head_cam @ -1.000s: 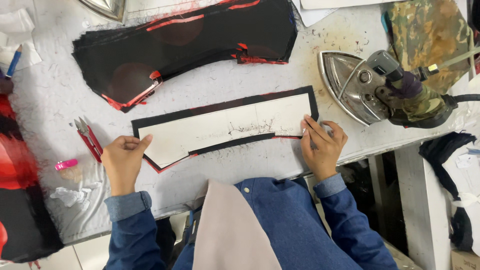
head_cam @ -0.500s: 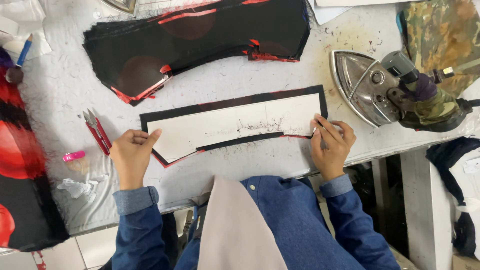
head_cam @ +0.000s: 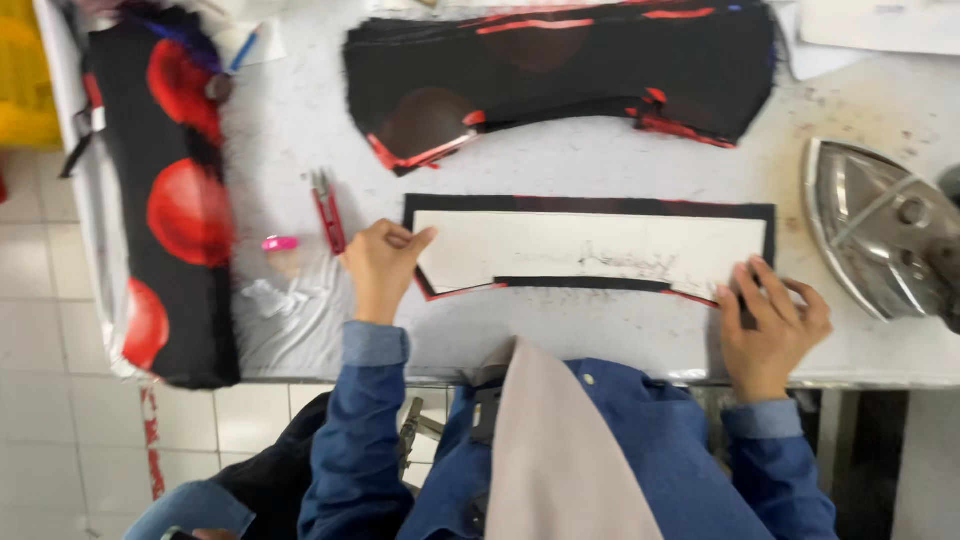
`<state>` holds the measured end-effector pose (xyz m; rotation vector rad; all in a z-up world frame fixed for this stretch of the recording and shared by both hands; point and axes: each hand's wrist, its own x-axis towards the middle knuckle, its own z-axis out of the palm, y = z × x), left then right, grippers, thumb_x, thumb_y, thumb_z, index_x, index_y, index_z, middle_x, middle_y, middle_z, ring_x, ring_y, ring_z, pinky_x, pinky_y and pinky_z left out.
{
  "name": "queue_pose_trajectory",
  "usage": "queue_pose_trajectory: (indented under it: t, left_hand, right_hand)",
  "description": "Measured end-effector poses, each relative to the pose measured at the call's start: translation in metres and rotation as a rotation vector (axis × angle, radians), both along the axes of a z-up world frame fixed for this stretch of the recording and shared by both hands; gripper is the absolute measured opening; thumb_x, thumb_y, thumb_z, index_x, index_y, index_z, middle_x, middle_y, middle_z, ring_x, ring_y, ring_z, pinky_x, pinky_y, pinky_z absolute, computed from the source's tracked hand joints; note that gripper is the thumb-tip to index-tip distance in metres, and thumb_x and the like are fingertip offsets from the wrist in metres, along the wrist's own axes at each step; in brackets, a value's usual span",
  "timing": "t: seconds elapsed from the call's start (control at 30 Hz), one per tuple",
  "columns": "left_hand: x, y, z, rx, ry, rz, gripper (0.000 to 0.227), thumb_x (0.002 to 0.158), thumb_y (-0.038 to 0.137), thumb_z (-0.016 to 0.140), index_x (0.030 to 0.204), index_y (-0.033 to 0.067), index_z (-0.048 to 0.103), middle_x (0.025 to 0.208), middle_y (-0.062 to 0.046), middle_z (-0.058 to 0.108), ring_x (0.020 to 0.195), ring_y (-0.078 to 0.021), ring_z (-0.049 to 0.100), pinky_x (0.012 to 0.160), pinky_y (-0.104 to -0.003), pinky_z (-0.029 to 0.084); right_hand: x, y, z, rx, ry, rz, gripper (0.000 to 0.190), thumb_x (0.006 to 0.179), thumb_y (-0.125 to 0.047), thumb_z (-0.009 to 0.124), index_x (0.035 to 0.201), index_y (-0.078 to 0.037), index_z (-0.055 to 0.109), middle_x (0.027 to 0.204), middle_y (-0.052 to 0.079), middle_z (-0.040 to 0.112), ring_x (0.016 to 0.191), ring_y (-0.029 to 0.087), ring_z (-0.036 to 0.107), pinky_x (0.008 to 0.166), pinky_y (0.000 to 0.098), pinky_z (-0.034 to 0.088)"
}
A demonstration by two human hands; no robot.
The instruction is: The person irons a piece of black fabric with red patterns using a steam iron. They repeatedly place a paper template on the fabric, align it, and press the iron over it. The person also uses a red utility knife to trim the fabric edges along the template.
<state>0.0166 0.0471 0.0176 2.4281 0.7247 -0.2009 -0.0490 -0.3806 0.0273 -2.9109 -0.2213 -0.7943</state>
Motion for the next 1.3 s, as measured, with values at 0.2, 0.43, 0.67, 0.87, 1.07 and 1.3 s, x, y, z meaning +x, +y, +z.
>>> queue_pose_trajectory:
  t: [0.2, 0.43, 0.67, 0.87, 1.07, 1.3]
  left_hand:
    - [-0.005, -0.009, 0.017, 0.018, -0.022, 0.015, 0.041, 0.070, 0.054, 0.073, 0.061, 0.0180, 0.057, 0.055, 0.007, 0.060, 0.066, -0.0191, 0.059, 0.081, -0.039, 0.033]
    - [-0.022, -0.003, 0.013, 0.198, -0.408, 0.013, 0.045, 0.068, 0.044, 0.081, 0.057, 0.0144, 0.049, 0.055, 0.005, 0.052, 0.054, -0.0198, 0.047, 0.065, -0.034, 0.038]
    - [-0.023, 0.041, -0.004, 0.303, -0.386, 0.120, 0.040, 0.079, 0.019, 0.070, 0.113, 0.0046, 0.055, 0.098, -0.016, 0.050, 0.090, -0.0364, 0.051, 0.079, -0.048, 0.041]
    - [-0.029, 0.032, 0.016, 0.215, -0.486, 0.017, 0.024, 0.093, 0.008, 0.049, 0.102, -0.0067, 0.065, 0.088, -0.021, 0.060, 0.074, -0.0345, 0.056, 0.068, -0.042, 0.046]
    - [-0.050, -0.102, 0.058, -0.696, -0.200, -0.224, 0.016, 0.091, 0.016, 0.057, 0.091, 0.0075, 0.071, 0.074, -0.011, 0.068, 0.067, -0.0169, 0.065, 0.060, -0.030, 0.054]
    - [-0.051, -0.176, 0.078, -0.862, -0.056, -0.982, 0.023, 0.091, 0.024, 0.055, 0.104, 0.0107, 0.069, 0.091, -0.010, 0.070, 0.094, -0.0260, 0.066, 0.083, -0.035, 0.052]
  right_hand:
    - [-0.008, 0.000, -0.012, 0.019, 0.045, -0.056, 0.017, 0.094, -0.020, 0.083, 0.108, -0.010, 0.080, 0.125, 0.001, 0.071, 0.116, 0.022, 0.044, 0.090, 0.0315, 0.034]
    - [-0.005, 0.004, -0.004, 0.059, 0.043, -0.005, 0.019, 0.099, -0.007, 0.065, 0.113, -0.002, 0.077, 0.125, 0.008, 0.069, 0.115, 0.026, 0.042, 0.095, 0.0339, 0.034]
    - [-0.006, 0.024, 0.025, 0.503, -0.009, -0.047, 0.036, 0.106, -0.013, 0.039, 0.130, 0.014, 0.045, 0.121, 0.029, 0.042, 0.099, 0.037, 0.046, 0.083, 0.0465, 0.041]
    - [-0.014, 0.019, 0.016, 0.501, -0.187, -0.029, 0.026, 0.102, -0.009, 0.040, 0.116, 0.011, 0.048, 0.109, 0.026, 0.051, 0.091, 0.035, 0.051, 0.075, 0.0398, 0.043]
    - [-0.020, 0.106, 0.059, 1.131, 0.534, 0.140, 0.037, 0.091, -0.027, 0.048, 0.115, 0.000, 0.056, 0.101, 0.019, 0.065, 0.094, 0.031, 0.060, 0.084, 0.0396, 0.045]
    - [-0.027, 0.104, 0.066, 1.667, 0.335, -0.285, 0.037, 0.098, -0.020, 0.035, 0.111, 0.007, 0.057, 0.093, 0.020, 0.068, 0.082, 0.025, 0.065, 0.078, 0.0359, 0.051]
